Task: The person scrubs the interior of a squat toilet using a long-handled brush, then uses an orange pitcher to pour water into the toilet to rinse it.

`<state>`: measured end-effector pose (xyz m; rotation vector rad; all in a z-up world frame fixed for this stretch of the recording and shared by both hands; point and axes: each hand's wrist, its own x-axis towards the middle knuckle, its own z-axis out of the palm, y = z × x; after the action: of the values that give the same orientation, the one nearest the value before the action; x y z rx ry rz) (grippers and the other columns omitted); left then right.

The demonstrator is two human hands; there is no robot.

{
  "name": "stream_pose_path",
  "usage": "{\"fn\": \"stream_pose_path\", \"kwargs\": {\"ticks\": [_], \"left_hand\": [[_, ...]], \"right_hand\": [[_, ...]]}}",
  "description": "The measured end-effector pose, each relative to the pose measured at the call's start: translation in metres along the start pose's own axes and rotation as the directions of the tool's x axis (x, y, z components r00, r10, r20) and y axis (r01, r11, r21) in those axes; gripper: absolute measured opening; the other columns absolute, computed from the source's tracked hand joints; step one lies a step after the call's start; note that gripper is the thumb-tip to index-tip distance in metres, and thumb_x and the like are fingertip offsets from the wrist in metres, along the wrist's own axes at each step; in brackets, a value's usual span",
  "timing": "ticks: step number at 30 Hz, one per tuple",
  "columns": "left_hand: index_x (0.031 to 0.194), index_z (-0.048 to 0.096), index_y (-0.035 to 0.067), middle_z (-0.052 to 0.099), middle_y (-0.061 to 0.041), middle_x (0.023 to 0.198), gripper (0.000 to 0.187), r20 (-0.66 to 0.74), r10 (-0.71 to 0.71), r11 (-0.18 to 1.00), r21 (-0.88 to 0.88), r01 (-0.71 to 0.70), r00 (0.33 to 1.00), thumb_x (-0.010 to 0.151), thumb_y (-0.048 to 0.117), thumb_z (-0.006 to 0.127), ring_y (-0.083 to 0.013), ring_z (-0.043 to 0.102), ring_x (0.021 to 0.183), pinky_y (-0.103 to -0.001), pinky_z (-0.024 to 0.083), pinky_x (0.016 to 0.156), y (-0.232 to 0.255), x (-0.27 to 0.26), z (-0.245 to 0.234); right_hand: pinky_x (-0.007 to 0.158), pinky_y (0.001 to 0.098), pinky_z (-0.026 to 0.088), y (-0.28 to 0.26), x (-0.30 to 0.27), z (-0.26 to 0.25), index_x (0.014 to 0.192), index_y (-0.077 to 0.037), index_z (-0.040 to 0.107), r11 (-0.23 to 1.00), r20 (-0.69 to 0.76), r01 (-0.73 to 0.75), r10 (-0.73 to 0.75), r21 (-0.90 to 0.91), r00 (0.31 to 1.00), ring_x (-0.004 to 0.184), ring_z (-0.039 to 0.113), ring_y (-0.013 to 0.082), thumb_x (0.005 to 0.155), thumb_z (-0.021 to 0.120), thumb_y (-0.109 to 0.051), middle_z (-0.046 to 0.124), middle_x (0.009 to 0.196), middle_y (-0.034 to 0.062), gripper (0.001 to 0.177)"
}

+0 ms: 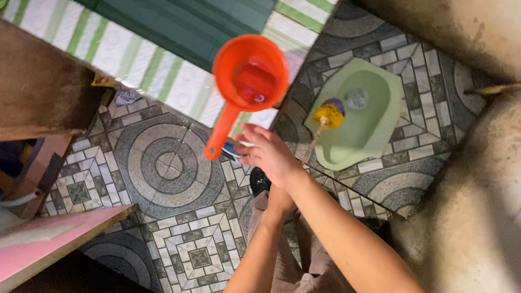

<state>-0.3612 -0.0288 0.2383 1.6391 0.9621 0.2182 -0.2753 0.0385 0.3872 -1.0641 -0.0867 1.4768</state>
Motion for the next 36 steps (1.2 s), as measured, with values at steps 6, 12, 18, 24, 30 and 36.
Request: {"fn": "stream_pose_path", "kwargs": {"ticks": [6,12,18,24,30,36], "left_hand": [[0.126,0.067,0.008,0.071,-0.026,0.096,0.036,-0.008,0.054,0.998,0.033,-0.054,0.998,0.091,0.009,0.059,-0.0411,0.071,0.087,-0.046,0.056,0.077,0.044,-0.030,-0.077],[0.126,0.067,0.009,0.070,-0.026,0.096,0.037,-0.001,-0.011,1.000,-0.023,0.011,1.000,0.090,0.008,0.059,-0.0432,0.070,0.090,-0.048,0.055,0.080,0.054,-0.036,-0.126],[0.128,0.066,0.007,0.071,-0.025,0.106,0.041,-0.003,0.019,0.999,-0.037,-0.019,1.000,0.088,0.005,0.058,-0.0437,0.067,0.100,-0.048,0.054,0.087,0.039,-0.029,-0.142],[0.128,0.066,0.007,0.072,-0.023,0.107,0.043,0.044,-0.010,1.000,-0.023,0.011,0.999,0.086,0.003,0.058,-0.0425,0.067,0.102,-0.047,0.054,0.088,0.030,-0.029,-0.163],[0.128,0.066,0.006,0.071,-0.024,0.110,0.044,0.045,-0.035,0.999,-0.001,0.035,0.998,0.084,0.003,0.060,-0.0430,0.068,0.104,-0.047,0.054,0.090,0.031,-0.026,-0.161],[0.128,0.066,0.007,0.071,-0.025,0.112,0.036,0.067,-0.131,0.991,-0.013,0.133,0.989,0.093,0.008,0.058,-0.0436,0.067,0.104,-0.046,0.054,0.089,0.047,-0.023,-0.140]], "right_hand": [[0.084,0.0431,0.058,-0.033,0.036,0.069,0.134,-0.011,0.047,0.973,0.020,0.008,-0.012,0.230,1.000,0.094,0.067,0.0218,0.093,0.062,-0.023,0.065,0.103,0.0075,0.045],[0.062,0.0473,0.046,-0.095,0.134,0.053,0.133,-0.012,0.054,0.776,-0.197,0.045,-0.215,-0.629,0.957,0.066,0.057,0.0266,0.096,0.053,-0.018,0.065,0.086,0.0156,0.038],[0.088,0.0549,0.054,-0.133,0.254,0.011,0.129,0.002,0.054,-0.272,0.054,-0.104,-0.515,-0.957,0.855,0.100,0.069,0.0489,0.093,0.059,-0.012,0.071,0.105,0.0297,0.039],[0.092,0.0526,0.056,-0.107,0.299,-0.013,0.112,-0.002,0.075,-0.532,-0.112,-0.206,-0.203,-0.821,0.973,0.111,0.069,0.0436,0.091,0.062,-0.016,0.071,0.119,0.0234,0.028],[0.064,0.0411,0.052,-0.133,0.278,-0.011,0.099,0.001,0.072,0.006,0.008,0.010,-0.240,-1.000,0.971,0.075,0.066,0.0293,0.090,0.071,-0.029,0.073,0.089,0.0193,0.031],[0.038,0.0294,0.039,-0.136,0.205,-0.018,0.079,-0.003,0.059,0.593,-0.016,0.172,-0.298,-0.786,0.954,0.044,0.052,0.0089,0.089,0.070,-0.018,0.059,0.061,0.0035,0.021]]}}
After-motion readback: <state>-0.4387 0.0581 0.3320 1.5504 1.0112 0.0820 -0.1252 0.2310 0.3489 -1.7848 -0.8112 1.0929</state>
